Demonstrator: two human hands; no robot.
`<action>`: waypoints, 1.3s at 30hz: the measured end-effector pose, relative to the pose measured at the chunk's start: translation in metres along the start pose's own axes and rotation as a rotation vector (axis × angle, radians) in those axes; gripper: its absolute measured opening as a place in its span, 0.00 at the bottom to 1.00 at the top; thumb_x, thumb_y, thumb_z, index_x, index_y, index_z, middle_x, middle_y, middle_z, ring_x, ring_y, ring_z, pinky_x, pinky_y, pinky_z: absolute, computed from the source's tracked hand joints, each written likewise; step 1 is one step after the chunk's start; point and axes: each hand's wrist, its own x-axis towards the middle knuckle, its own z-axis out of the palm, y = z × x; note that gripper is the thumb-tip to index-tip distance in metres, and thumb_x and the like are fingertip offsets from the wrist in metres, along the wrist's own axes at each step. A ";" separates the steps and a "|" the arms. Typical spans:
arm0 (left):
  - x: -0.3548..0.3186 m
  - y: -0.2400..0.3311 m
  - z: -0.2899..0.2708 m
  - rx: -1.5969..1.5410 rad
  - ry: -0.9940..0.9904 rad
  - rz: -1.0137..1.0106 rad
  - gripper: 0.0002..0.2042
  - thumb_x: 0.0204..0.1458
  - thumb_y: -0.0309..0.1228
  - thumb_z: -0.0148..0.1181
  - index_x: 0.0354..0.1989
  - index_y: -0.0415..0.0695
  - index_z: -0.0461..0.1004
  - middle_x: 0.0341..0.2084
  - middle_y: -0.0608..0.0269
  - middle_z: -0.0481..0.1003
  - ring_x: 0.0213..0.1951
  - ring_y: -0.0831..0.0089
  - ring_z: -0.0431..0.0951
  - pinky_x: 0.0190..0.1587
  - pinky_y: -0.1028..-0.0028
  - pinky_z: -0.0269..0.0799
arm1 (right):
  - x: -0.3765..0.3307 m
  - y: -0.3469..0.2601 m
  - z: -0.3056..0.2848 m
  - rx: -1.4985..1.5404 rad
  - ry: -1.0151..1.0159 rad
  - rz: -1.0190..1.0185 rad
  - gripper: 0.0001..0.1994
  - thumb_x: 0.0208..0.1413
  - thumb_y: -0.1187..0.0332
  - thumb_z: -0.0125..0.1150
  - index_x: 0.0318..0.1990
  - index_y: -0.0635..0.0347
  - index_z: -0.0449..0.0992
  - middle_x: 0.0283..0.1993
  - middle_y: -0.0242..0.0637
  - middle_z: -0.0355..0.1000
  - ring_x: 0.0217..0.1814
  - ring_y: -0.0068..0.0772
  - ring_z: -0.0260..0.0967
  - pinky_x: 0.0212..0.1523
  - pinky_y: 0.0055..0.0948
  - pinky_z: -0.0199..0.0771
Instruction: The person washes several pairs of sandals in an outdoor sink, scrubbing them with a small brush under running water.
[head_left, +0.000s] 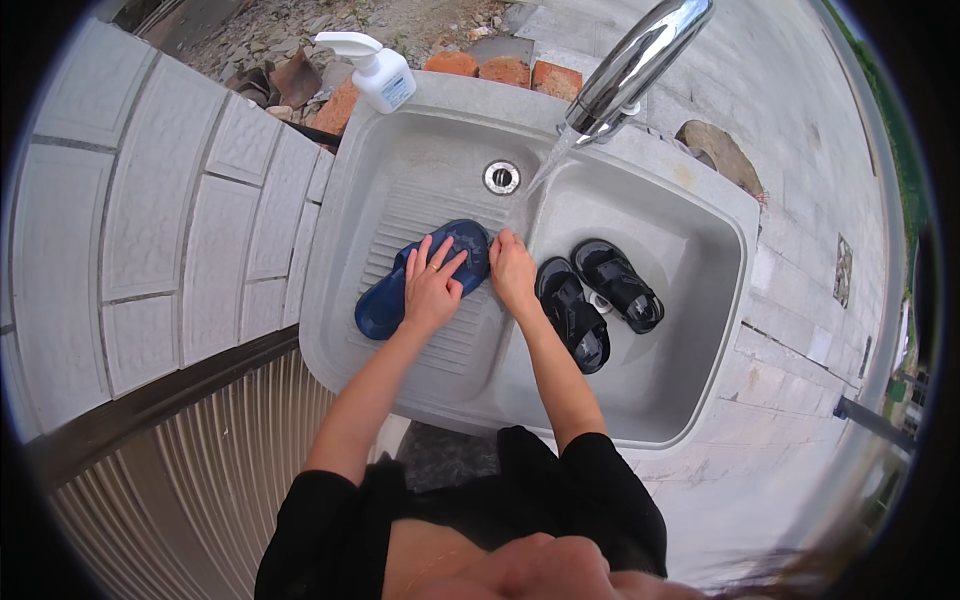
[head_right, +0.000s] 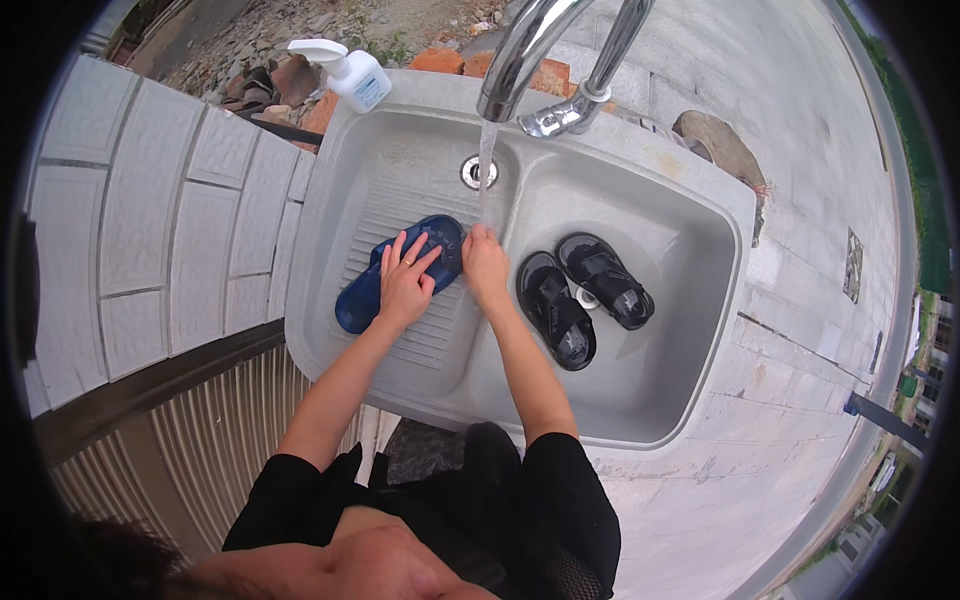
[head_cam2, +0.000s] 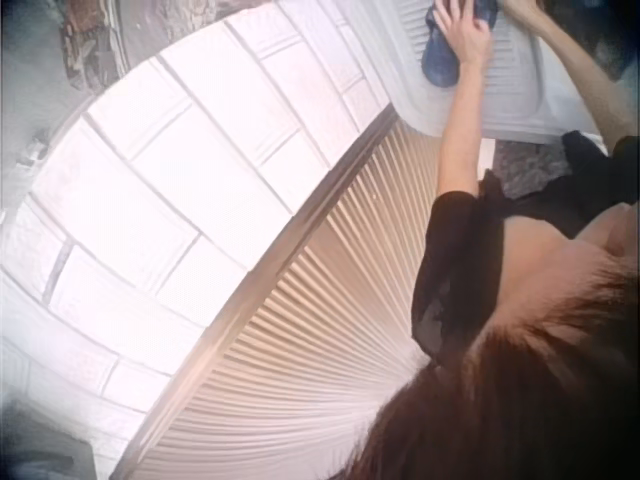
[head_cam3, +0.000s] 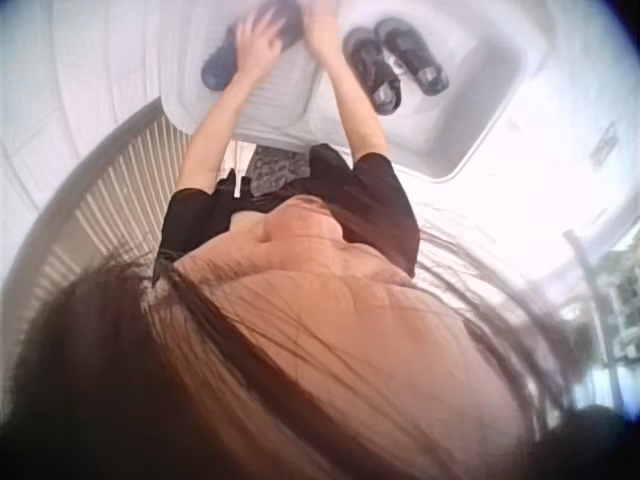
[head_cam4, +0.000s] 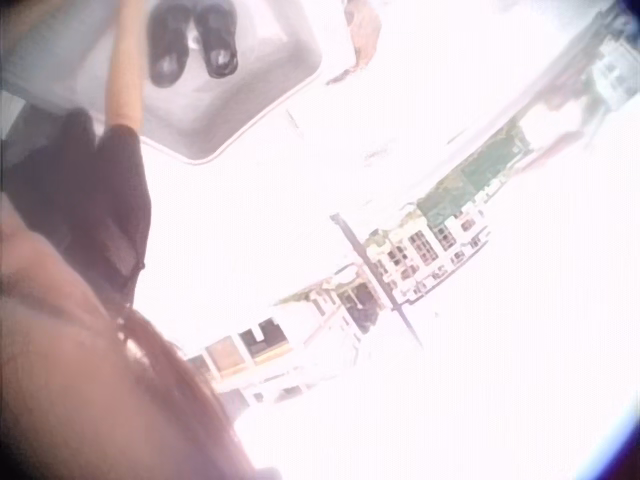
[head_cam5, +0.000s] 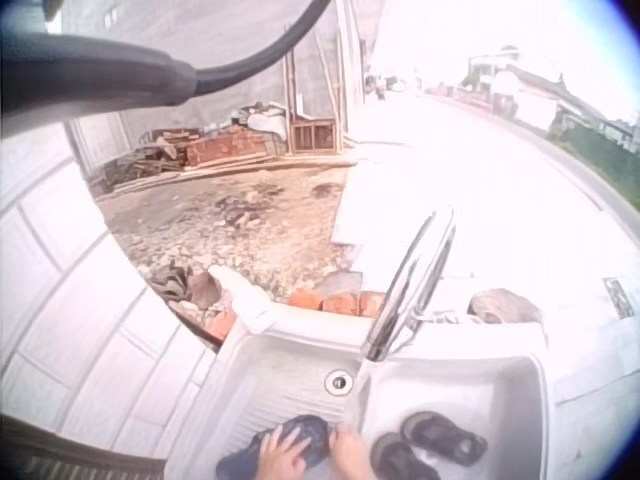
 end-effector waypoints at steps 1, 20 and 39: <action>-0.001 0.002 -0.001 0.006 -0.003 0.002 0.23 0.39 0.22 0.49 0.48 0.51 0.73 0.58 0.66 0.62 0.63 0.57 0.51 0.63 0.54 0.41 | -0.014 -0.002 -0.003 -0.011 -0.002 0.016 0.06 0.54 0.66 0.49 0.31 0.58 0.67 0.31 0.46 0.69 0.30 0.54 0.70 0.28 0.49 0.69; 0.010 0.017 0.007 0.021 -0.045 0.056 0.24 0.39 0.22 0.47 0.49 0.52 0.73 0.58 0.65 0.61 0.63 0.54 0.50 0.63 0.52 0.38 | 0.054 -0.005 0.016 0.139 0.099 0.010 0.08 0.56 0.66 0.47 0.32 0.61 0.65 0.34 0.49 0.69 0.31 0.57 0.69 0.29 0.51 0.68; 0.005 0.005 0.003 0.088 -0.020 0.058 0.22 0.41 0.23 0.48 0.48 0.53 0.73 0.58 0.65 0.62 0.63 0.55 0.50 0.63 0.53 0.38 | -0.048 -0.015 -0.010 0.106 -0.070 0.165 0.07 0.56 0.66 0.48 0.36 0.59 0.62 0.33 0.48 0.69 0.27 0.54 0.71 0.27 0.50 0.70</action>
